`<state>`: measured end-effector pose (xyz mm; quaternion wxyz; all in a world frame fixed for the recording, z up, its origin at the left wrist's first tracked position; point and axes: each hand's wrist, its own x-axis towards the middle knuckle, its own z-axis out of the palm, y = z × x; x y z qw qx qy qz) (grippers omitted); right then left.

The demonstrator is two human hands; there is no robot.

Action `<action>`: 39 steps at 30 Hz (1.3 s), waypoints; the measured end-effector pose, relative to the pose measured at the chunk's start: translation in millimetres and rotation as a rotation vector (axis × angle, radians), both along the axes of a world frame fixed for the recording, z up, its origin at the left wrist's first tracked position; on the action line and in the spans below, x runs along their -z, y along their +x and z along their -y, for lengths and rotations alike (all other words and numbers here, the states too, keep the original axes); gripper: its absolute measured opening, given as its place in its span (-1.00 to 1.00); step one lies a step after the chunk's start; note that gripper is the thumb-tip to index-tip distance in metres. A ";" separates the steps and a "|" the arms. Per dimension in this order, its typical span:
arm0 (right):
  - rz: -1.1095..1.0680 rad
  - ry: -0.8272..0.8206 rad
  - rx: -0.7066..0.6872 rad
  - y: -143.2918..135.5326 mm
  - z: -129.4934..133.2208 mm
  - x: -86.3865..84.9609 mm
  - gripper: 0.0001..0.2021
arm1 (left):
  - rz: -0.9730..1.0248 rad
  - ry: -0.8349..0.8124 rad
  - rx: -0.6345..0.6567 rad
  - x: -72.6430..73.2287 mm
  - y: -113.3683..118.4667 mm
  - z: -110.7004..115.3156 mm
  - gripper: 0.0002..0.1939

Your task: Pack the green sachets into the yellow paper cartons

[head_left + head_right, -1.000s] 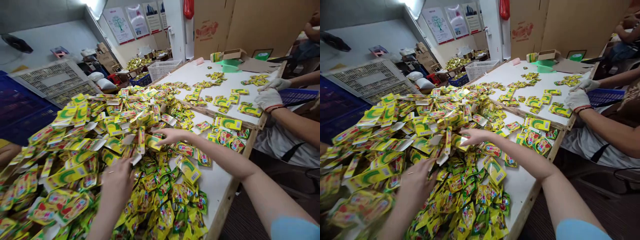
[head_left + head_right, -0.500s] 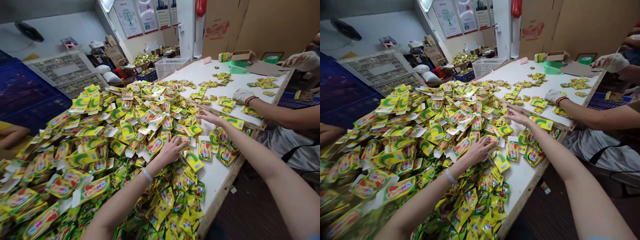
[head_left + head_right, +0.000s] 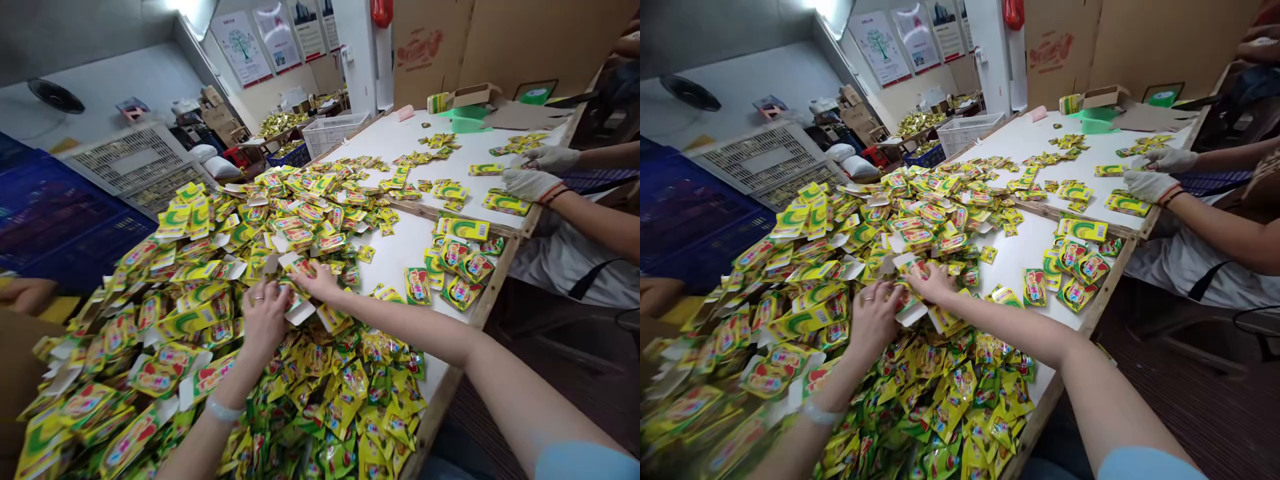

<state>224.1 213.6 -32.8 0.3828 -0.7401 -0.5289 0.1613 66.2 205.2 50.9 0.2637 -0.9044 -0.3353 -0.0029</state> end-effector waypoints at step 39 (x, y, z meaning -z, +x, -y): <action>0.364 0.018 -0.278 3.5 188.2 5.3 -0.40 | 0.690 -0.064 -0.243 17.9 -115.5 163.9 -0.52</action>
